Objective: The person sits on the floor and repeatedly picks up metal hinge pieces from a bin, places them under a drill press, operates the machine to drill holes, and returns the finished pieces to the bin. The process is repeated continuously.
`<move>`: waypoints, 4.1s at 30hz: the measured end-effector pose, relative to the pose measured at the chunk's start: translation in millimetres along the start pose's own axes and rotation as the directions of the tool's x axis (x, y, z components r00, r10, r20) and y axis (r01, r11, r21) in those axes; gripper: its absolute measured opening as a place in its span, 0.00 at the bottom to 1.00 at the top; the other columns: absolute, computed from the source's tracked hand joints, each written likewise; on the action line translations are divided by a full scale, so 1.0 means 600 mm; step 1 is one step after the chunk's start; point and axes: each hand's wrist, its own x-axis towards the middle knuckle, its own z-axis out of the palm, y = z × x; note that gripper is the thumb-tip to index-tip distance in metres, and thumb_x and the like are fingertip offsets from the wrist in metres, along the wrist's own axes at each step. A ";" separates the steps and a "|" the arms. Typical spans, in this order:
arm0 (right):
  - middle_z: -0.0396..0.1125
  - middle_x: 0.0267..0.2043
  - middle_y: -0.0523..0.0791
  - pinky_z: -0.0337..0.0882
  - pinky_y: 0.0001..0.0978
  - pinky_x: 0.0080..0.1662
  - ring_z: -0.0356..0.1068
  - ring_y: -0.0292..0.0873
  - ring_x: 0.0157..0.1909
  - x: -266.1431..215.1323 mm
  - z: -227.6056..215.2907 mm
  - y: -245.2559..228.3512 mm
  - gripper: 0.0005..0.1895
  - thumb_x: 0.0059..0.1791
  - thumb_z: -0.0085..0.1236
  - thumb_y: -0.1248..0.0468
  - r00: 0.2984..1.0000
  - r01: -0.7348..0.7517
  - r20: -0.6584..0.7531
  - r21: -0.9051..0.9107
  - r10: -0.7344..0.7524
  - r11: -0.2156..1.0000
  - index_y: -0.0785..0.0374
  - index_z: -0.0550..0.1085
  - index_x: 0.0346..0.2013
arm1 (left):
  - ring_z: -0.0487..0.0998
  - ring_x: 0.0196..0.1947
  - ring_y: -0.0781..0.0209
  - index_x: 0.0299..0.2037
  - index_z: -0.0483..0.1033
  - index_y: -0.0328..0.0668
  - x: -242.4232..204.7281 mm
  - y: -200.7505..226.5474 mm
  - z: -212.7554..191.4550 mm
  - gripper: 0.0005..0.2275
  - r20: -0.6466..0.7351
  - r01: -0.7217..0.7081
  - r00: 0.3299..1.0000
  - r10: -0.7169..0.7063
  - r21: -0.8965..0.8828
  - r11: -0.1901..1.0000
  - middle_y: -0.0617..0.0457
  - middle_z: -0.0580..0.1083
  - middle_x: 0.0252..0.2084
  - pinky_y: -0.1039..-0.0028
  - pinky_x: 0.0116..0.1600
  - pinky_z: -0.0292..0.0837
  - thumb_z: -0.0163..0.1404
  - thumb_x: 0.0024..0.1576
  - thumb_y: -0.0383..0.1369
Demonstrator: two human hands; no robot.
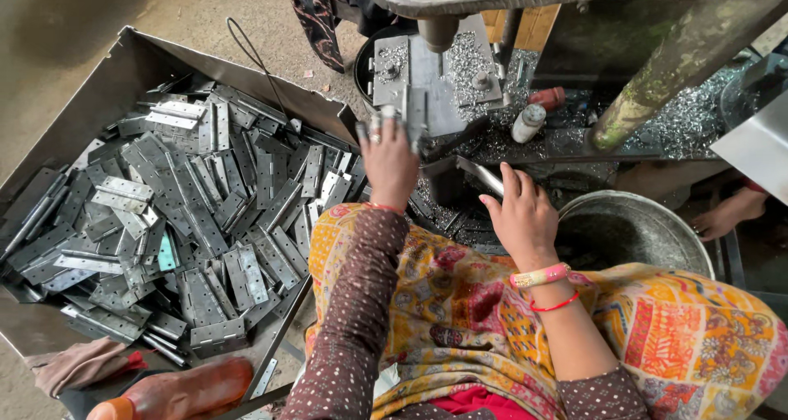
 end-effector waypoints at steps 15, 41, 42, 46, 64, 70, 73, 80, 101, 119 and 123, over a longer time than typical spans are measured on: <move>0.71 0.45 0.62 0.76 0.52 0.45 0.74 0.63 0.45 -0.064 0.113 0.080 0.46 0.45 0.68 0.48 0.629 -0.161 0.765 -0.048 0.140 0.986 0.69 0.56 0.66 | 0.69 0.64 0.45 0.58 0.75 0.37 0.058 0.053 0.010 0.20 -0.019 -0.033 0.999 0.030 -0.201 0.979 0.47 0.69 0.64 0.46 0.70 0.55 0.52 0.55 0.36; 0.68 0.48 0.54 0.77 0.49 0.40 0.76 0.58 0.40 -0.060 0.085 0.071 0.49 0.45 0.67 0.44 0.874 0.047 0.484 -0.170 0.042 0.984 0.58 0.55 0.72 | 0.72 0.62 0.46 0.47 0.80 0.39 0.110 0.068 0.045 0.12 0.134 0.017 0.991 0.013 -0.219 0.976 0.46 0.71 0.63 0.49 0.73 0.55 0.42 0.64 0.31; 0.67 0.48 0.57 0.77 0.49 0.40 0.75 0.60 0.40 -0.063 0.091 0.075 0.55 0.42 0.69 0.43 0.812 0.031 0.581 -0.148 0.062 0.988 0.62 0.50 0.72 | 0.71 0.62 0.46 0.44 0.81 0.38 0.117 0.071 0.049 0.12 0.080 -0.004 0.997 0.021 -0.208 0.978 0.45 0.71 0.63 0.48 0.71 0.55 0.43 0.63 0.31; 0.64 0.45 0.65 0.76 0.50 0.40 0.73 0.65 0.39 -0.072 0.134 0.087 0.69 0.35 0.75 0.43 0.691 -0.026 0.717 -0.110 0.098 0.994 0.68 0.40 0.73 | 0.71 0.61 0.44 0.42 0.82 0.38 0.128 0.070 0.051 0.11 -0.072 -0.068 0.996 0.055 -0.194 0.979 0.43 0.71 0.60 0.46 0.67 0.57 0.45 0.57 0.30; 0.61 0.54 0.66 0.78 0.47 0.41 0.75 0.62 0.42 -0.108 0.125 0.057 0.70 0.38 0.73 0.43 0.629 -0.070 0.748 -0.218 0.213 0.973 0.69 0.36 0.76 | 0.81 0.41 0.46 0.34 0.82 0.43 0.142 0.036 0.091 0.09 -0.163 -0.083 0.986 0.045 -0.232 0.969 0.51 0.76 0.55 0.43 0.65 0.61 0.47 0.57 0.31; 0.70 0.49 0.56 0.73 0.60 0.38 0.73 0.67 0.41 -0.062 0.063 0.083 0.38 0.48 0.64 0.40 0.841 -0.044 0.538 -0.047 0.062 0.998 0.59 0.64 0.62 | 0.79 0.49 0.50 0.46 0.79 0.39 0.064 -0.029 0.023 0.16 -0.380 -0.237 0.918 0.112 -0.300 0.924 0.49 0.75 0.53 0.51 0.58 0.66 0.51 0.47 0.32; 0.70 0.53 0.51 0.73 0.51 0.46 0.73 0.58 0.48 -0.046 0.035 0.089 0.27 0.52 0.66 0.51 0.981 0.095 0.182 -0.116 -0.073 0.989 0.58 0.70 0.61 | 0.77 0.54 0.48 0.51 0.75 0.41 -0.043 -0.132 0.002 0.18 -0.406 -0.066 0.912 -0.052 -0.273 0.960 0.44 0.74 0.55 0.58 0.60 0.70 0.50 0.49 0.28; 0.69 0.53 0.45 0.72 0.47 0.52 0.73 0.52 0.52 -0.029 0.044 0.117 0.19 0.51 0.64 0.59 0.984 0.166 0.059 -0.004 -0.165 0.986 0.60 0.73 0.54 | 0.78 0.39 0.44 0.51 0.74 0.40 -0.346 -0.352 0.022 0.15 -0.122 0.682 0.731 -0.671 0.095 0.725 0.45 0.74 0.43 0.54 0.40 0.73 0.54 0.55 0.34; 0.68 0.53 0.45 0.72 0.46 0.55 0.72 0.52 0.53 -0.040 0.038 0.114 0.18 0.50 0.65 0.58 0.984 0.172 0.058 -0.073 -0.168 0.982 0.57 0.74 0.52 | 0.80 0.41 0.50 0.53 0.72 0.37 -0.426 -0.407 0.180 0.22 -0.055 0.565 0.340 -0.939 -0.786 0.250 0.46 0.79 0.42 0.62 0.51 0.75 0.54 0.46 0.21; 0.70 0.51 0.45 0.74 0.44 0.46 0.73 0.53 0.46 -0.015 0.010 0.030 0.18 0.51 0.65 0.55 0.999 0.046 -0.005 0.072 -0.046 0.996 0.55 0.77 0.53 | 0.79 0.42 0.59 0.52 0.76 0.31 0.053 -0.061 0.020 0.19 0.219 0.029 0.890 -0.401 -0.903 -0.428 0.45 0.78 0.46 0.73 0.47 0.77 0.50 0.51 0.11; 0.70 0.50 0.44 0.74 0.44 0.45 0.74 0.53 0.45 -0.014 0.011 0.025 0.16 0.51 0.64 0.56 1.000 0.023 -0.008 0.115 -0.022 0.993 0.55 0.77 0.52 | 0.76 0.48 0.51 0.57 0.74 0.34 0.059 -0.017 0.027 0.20 0.085 0.306 0.846 -0.527 -0.886 0.348 0.40 0.74 0.51 0.65 0.55 0.74 0.54 0.52 0.20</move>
